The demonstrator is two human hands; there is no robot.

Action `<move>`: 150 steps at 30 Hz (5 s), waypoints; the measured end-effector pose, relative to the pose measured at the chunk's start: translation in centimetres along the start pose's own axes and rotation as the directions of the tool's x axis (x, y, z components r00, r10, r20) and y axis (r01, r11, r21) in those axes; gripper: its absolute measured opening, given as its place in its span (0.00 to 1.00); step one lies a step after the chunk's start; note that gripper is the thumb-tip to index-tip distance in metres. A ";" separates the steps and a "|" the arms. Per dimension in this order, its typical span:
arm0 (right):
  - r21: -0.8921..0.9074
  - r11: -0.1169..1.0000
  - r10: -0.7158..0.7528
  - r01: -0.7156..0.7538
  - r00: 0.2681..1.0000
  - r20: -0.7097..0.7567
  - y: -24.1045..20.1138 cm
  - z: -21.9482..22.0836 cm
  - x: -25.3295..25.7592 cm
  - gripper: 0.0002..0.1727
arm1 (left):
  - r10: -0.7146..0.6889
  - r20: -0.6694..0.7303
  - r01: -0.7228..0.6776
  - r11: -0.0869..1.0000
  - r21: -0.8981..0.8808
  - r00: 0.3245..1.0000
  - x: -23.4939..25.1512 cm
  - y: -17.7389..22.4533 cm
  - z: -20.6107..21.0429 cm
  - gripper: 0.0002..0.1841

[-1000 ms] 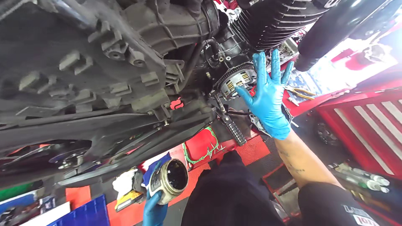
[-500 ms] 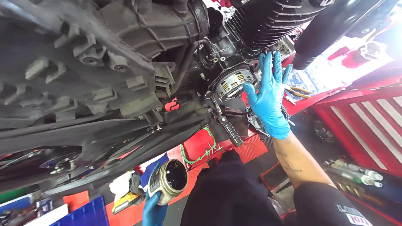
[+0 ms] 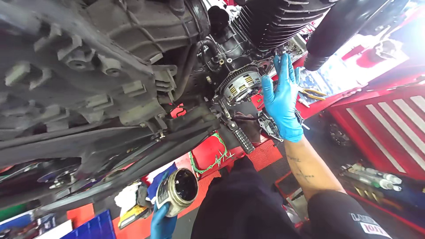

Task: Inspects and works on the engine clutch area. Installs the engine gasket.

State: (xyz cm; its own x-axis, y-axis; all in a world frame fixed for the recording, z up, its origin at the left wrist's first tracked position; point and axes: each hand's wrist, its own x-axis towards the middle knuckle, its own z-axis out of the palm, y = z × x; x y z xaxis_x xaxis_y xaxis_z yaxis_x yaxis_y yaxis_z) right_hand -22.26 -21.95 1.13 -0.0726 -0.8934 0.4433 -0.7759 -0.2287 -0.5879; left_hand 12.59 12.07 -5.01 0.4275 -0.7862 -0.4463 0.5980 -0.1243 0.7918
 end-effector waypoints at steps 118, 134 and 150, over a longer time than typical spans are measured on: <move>0.309 0.925 -0.056 -0.221 0.725 0.686 -2.4 8.0 -9.1 0.41 | -0.136 0.078 0.109 0.954 0.281 0.988 0.4 -0.8 -2.5 0.35; 0.404 0.863 0.014 -0.304 0.813 0.582 -0.7 8.6 -9.0 0.38 | -0.123 0.054 0.104 0.956 0.274 0.991 0.3 -1.0 -3.2 0.37; -0.232 0.973 0.145 0.012 0.748 0.647 -1.8 6.6 -6.6 0.38 | -0.125 0.045 0.108 0.956 0.271 0.991 0.1 -0.8 -2.9 0.34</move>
State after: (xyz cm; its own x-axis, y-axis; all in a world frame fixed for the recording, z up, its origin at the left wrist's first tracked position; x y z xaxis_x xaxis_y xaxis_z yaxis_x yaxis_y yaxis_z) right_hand -16.22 -18.19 -5.22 0.2385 -0.9520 -0.1920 -0.9011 -0.1432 -0.4094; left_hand 14.12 13.84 -6.89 0.3183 -0.7910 -0.5225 0.4341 -0.3684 0.8221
